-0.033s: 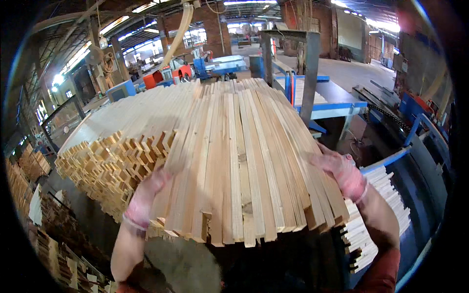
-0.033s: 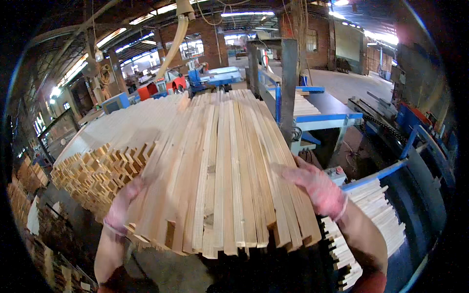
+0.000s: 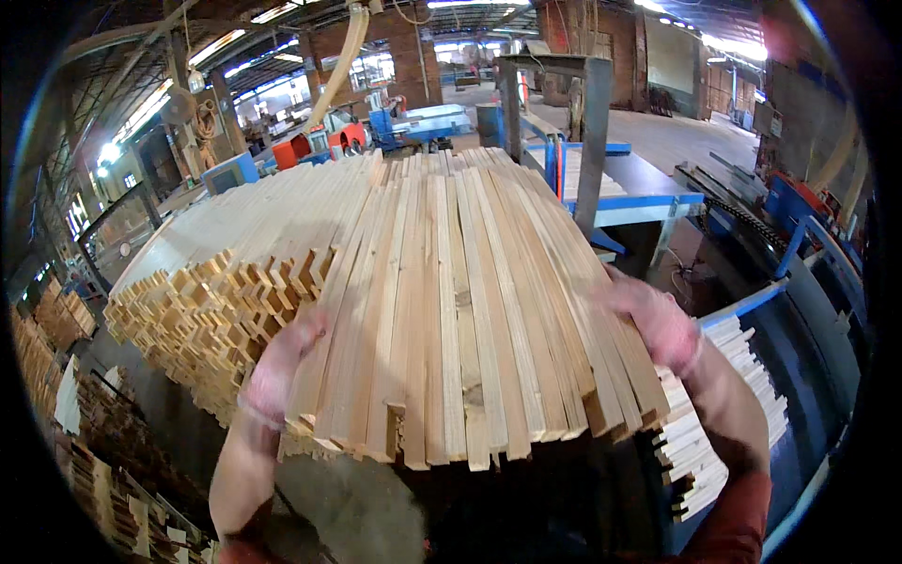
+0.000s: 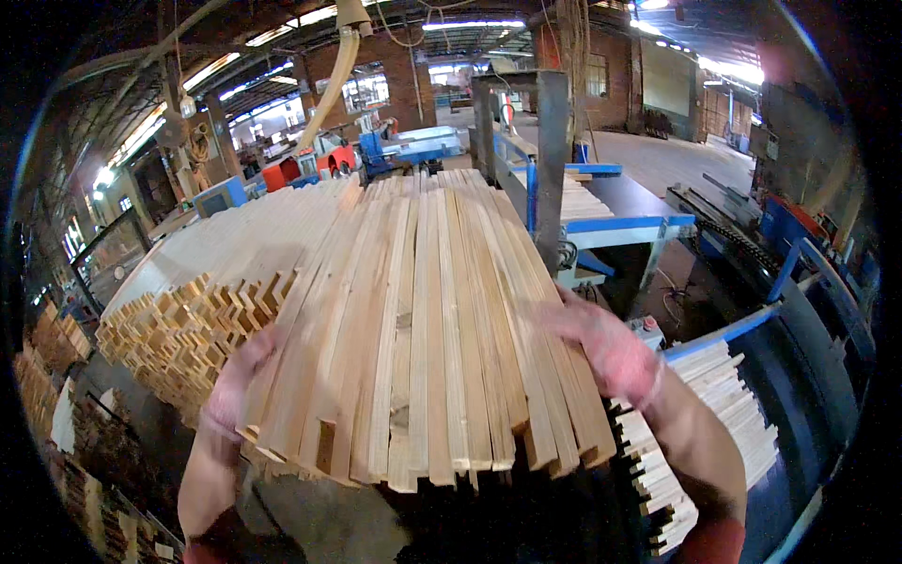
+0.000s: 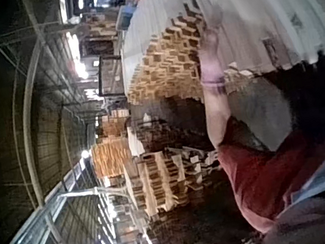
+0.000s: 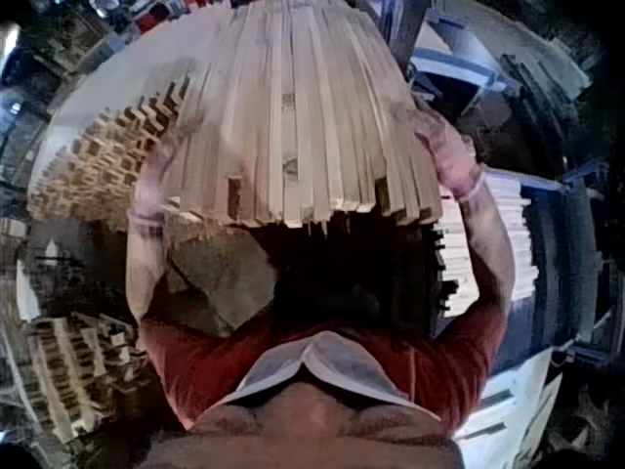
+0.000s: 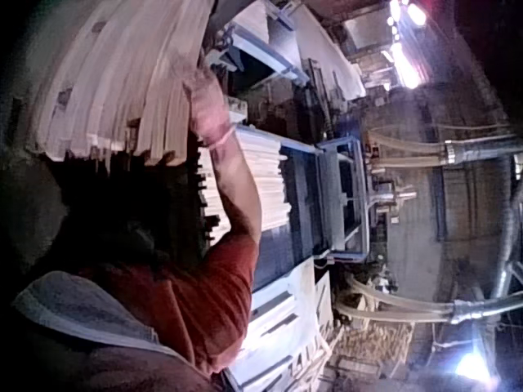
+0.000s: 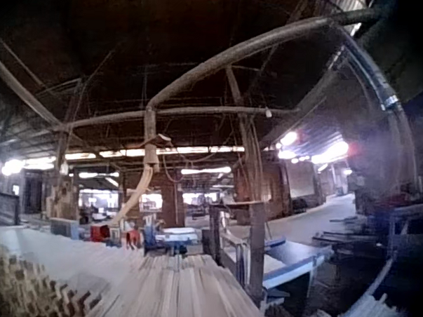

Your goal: The person picks up stacks of wooden planks from a large pile and places them onto a conveyor belt. They repeatedly grab bundles of planks, carry them to the machine, and arrange them on the belt, occasionally picking up individual pieces to place on a nearby table.

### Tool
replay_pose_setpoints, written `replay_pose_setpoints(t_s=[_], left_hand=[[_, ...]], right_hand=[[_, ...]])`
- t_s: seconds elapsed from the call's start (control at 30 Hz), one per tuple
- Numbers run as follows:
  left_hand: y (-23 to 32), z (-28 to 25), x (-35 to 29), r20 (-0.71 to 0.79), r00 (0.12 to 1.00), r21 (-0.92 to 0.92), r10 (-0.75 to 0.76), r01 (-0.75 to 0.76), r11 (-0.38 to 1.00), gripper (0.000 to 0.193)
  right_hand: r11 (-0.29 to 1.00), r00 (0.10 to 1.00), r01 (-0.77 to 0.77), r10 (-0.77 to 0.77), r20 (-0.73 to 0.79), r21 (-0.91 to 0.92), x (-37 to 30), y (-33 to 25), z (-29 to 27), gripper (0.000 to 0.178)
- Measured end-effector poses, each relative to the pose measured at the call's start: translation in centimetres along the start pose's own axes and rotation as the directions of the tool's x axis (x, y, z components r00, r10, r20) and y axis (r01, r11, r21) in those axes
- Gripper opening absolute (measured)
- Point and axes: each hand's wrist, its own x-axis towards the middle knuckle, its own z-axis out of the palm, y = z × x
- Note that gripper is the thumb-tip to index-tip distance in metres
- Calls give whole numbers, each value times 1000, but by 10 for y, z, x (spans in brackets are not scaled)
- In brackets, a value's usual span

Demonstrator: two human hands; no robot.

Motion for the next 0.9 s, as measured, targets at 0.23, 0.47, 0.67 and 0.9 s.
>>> replay_pose_setpoints(t_s=[0.23,0.47,0.67,0.9], left_hand=[[-7,-11,38,41,994,84,-105,101,991,44],[-65,9,-15,-224,967,268,123,-60,961,64],[-71,3,-99,-336,919,617,206,49,786,45],[-131,-229,-37,408,765,721,499,-605,338,57]], right_hand=[[989,996,85,-85,4,-123,35,-3,-5,86],[932,939,337,-343,-23,-132,-20,53,-3,84],[725,823,483,-567,-26,-491,-57,95,15,106],[746,771,483,-611,-181,-458,-148,134,50,118]])
